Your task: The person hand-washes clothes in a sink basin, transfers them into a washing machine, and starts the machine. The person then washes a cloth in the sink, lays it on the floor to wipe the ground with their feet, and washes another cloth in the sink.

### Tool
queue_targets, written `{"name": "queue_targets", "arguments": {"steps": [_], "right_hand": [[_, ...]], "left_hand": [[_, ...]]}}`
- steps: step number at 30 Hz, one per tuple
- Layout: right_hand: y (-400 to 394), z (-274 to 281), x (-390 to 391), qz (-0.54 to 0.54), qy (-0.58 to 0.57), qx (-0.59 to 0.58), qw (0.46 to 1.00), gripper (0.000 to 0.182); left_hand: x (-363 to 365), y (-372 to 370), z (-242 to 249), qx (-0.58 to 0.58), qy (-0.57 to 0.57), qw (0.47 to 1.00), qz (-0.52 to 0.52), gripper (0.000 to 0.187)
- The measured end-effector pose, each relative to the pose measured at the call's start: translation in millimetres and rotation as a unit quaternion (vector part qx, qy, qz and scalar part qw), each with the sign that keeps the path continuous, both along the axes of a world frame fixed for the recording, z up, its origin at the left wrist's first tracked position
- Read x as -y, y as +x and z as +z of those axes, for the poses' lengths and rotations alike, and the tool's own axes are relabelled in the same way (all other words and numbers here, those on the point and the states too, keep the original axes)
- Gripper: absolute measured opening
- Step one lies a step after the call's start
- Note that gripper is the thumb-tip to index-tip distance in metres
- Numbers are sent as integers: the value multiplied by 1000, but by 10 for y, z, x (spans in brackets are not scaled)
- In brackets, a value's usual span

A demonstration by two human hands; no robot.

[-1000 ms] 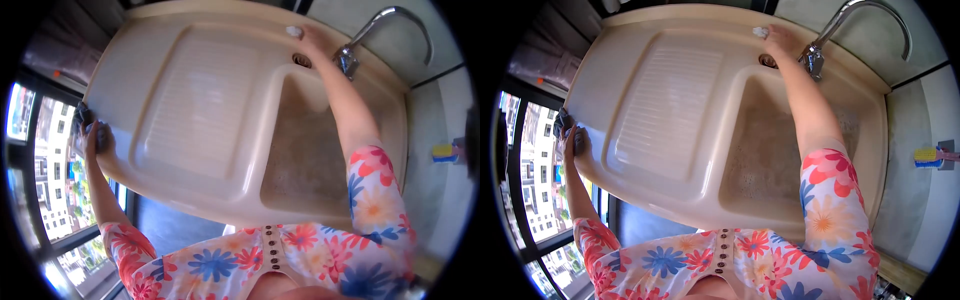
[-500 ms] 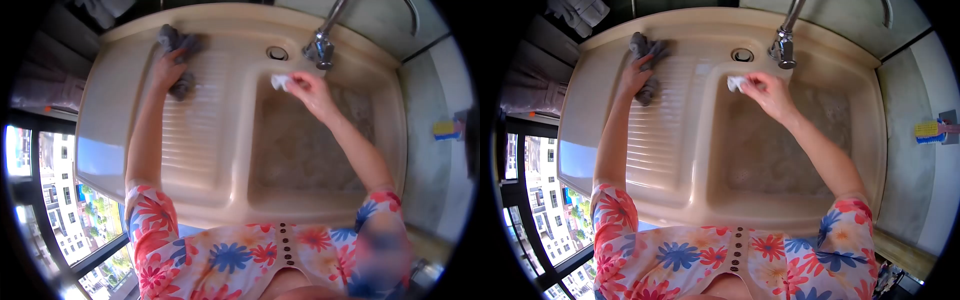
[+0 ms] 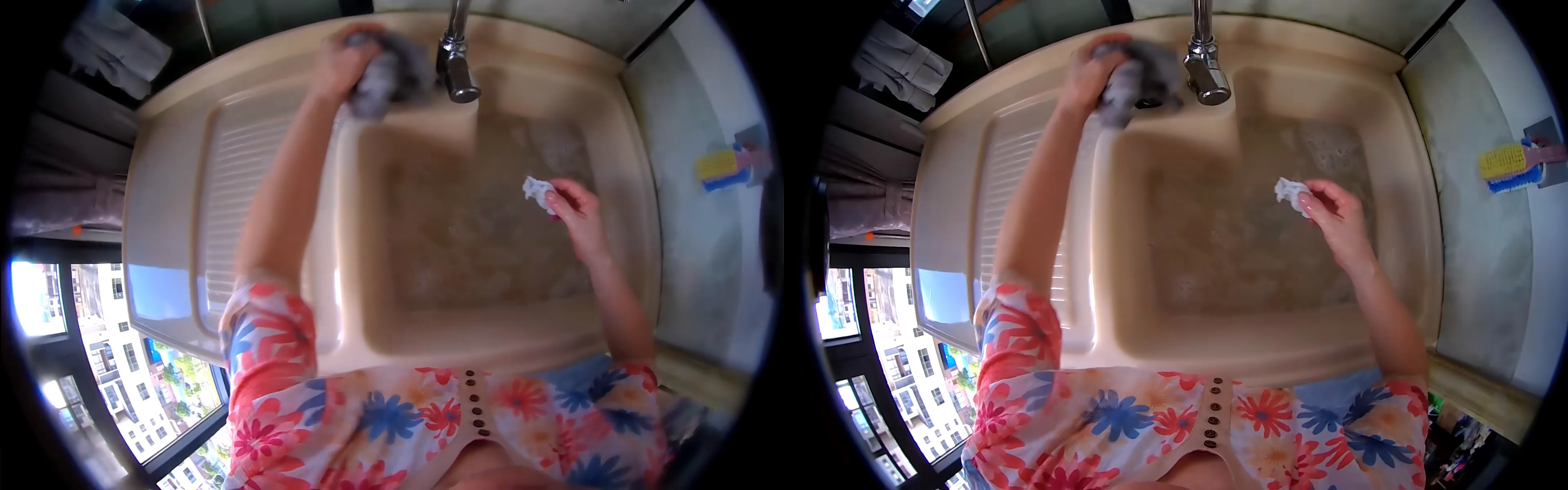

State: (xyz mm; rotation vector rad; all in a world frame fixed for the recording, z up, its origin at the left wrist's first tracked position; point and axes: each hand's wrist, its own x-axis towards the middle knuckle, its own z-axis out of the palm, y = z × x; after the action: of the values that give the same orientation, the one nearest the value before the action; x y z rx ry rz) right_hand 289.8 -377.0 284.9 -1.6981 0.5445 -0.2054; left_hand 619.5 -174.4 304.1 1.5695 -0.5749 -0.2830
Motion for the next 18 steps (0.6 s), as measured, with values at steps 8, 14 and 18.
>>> {"name": "queue_targets", "arguments": {"steps": [8,14,18], "right_hand": [[45,-143,173,-57,36,-54,996,28],[105,-236,400,-51,40,-24,998,30],[103,-269,454,-39,53,-30,997,32]], "left_hand": [[607,490,-583,347,234,908,-6,41],[-444,838,-670,400,397,819,109,45],[-960,411,-420,219,455,857,99,50]]}}
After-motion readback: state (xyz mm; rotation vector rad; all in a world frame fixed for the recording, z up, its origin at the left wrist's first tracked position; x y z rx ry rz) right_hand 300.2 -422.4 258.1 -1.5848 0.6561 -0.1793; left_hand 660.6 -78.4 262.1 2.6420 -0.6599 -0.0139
